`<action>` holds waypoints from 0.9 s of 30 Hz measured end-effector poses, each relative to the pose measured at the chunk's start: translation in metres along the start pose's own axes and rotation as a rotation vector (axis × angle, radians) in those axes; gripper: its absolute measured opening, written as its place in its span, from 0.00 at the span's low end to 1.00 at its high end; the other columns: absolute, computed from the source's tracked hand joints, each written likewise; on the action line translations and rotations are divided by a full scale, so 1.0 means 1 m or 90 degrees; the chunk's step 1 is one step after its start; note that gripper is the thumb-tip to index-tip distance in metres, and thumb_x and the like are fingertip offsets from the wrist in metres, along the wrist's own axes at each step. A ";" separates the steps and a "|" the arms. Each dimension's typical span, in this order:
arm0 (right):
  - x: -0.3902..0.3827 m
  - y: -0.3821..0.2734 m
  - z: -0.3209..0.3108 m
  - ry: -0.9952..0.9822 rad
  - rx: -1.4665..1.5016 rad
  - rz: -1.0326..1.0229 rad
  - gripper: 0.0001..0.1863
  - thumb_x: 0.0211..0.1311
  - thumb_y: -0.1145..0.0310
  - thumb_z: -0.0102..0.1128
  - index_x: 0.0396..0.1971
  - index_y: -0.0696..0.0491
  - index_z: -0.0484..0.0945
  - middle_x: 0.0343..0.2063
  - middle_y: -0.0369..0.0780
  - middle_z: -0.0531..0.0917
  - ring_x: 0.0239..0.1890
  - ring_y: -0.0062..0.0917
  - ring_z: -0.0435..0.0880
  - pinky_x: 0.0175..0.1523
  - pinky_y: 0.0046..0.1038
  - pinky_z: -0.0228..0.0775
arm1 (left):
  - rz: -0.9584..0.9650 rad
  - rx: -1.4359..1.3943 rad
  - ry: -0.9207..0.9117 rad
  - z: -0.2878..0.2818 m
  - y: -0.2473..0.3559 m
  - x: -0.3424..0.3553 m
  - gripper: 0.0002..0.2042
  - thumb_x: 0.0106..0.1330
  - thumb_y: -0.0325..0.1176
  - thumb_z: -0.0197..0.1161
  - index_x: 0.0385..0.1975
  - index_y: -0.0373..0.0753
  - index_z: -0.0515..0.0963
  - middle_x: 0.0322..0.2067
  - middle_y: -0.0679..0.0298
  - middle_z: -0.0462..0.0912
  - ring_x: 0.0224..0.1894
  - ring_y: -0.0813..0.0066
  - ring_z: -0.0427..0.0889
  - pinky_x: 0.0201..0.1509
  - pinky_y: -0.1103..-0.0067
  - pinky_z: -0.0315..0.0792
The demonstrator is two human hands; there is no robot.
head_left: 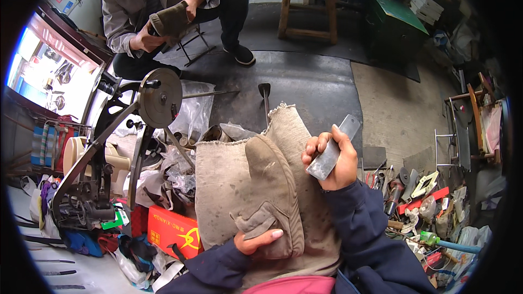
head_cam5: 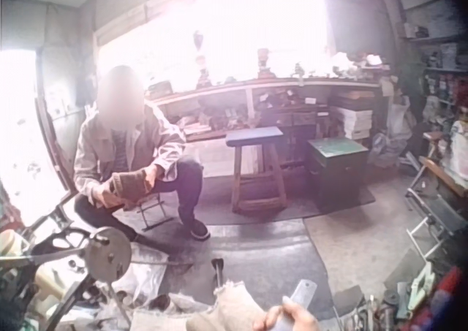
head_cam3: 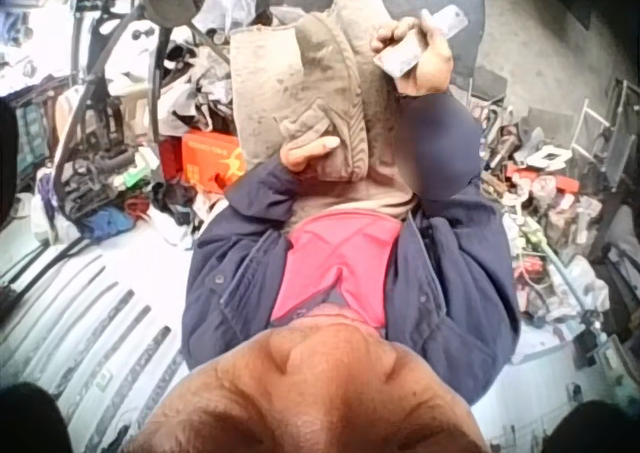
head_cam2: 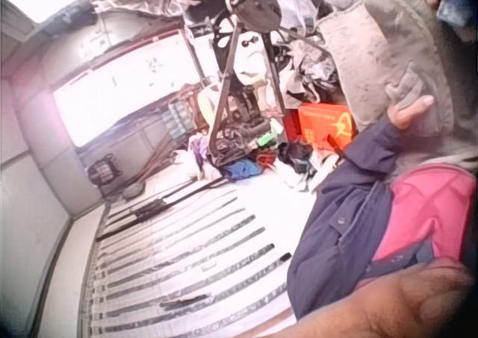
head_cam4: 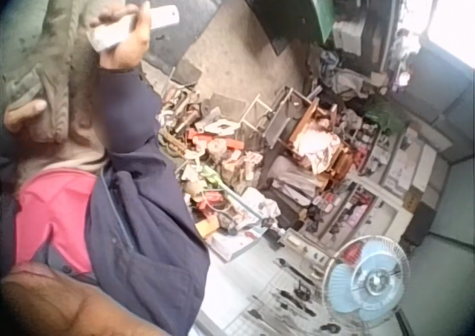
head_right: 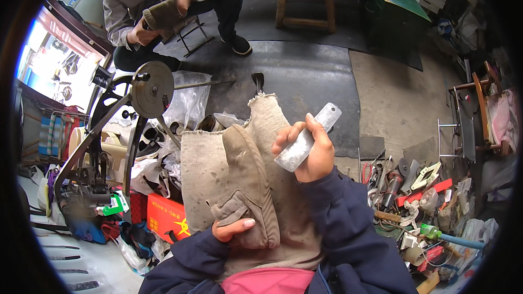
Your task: The person sits on the floor in a cluttered workshop and uses a knife-like tool to scrape and trim the upper of a brown shoe. They repeatedly reposition the shoe, scrape different areas, and inspect the surface while another person works nearby.
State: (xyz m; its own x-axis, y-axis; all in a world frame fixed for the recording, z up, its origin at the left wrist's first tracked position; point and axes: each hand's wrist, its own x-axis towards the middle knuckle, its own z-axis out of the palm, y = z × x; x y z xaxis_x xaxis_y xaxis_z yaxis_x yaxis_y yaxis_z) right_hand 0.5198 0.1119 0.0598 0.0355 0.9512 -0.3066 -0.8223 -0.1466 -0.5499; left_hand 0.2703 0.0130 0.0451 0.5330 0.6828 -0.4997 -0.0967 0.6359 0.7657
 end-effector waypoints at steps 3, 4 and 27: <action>-0.001 0.003 0.001 -0.034 -0.076 -0.069 0.32 0.77 0.47 0.38 0.20 0.57 0.73 0.23 0.47 0.81 0.26 0.36 0.80 0.39 0.36 0.74 | 0.012 0.015 -0.006 -0.001 0.000 0.001 0.26 0.63 0.27 0.68 0.63 0.33 0.73 0.57 0.62 0.81 0.59 0.71 0.78 0.67 0.73 0.69; -0.001 0.006 0.004 -0.008 -0.113 -0.093 0.31 0.76 0.46 0.40 0.20 0.56 0.72 0.22 0.48 0.79 0.26 0.37 0.79 0.39 0.36 0.74 | 0.026 0.015 -0.011 -0.001 0.000 0.002 0.26 0.64 0.26 0.68 0.63 0.33 0.73 0.57 0.62 0.81 0.59 0.71 0.78 0.67 0.73 0.69; -0.018 -0.015 0.025 -0.069 -0.194 0.070 0.22 0.76 0.53 0.42 0.27 0.55 0.69 0.25 0.51 0.82 0.19 0.34 0.81 0.31 0.31 0.78 | 0.008 -0.011 0.006 0.001 0.002 0.003 0.26 0.64 0.26 0.67 0.63 0.33 0.73 0.55 0.62 0.82 0.58 0.70 0.79 0.65 0.72 0.71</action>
State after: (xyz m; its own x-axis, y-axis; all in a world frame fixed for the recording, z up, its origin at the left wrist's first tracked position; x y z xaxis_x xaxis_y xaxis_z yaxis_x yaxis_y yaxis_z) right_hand 0.5178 0.1035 0.0931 -0.1182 0.9459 -0.3021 -0.6090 -0.3093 -0.7303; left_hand 0.2726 0.0158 0.0458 0.5237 0.6944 -0.4936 -0.1185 0.6331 0.7649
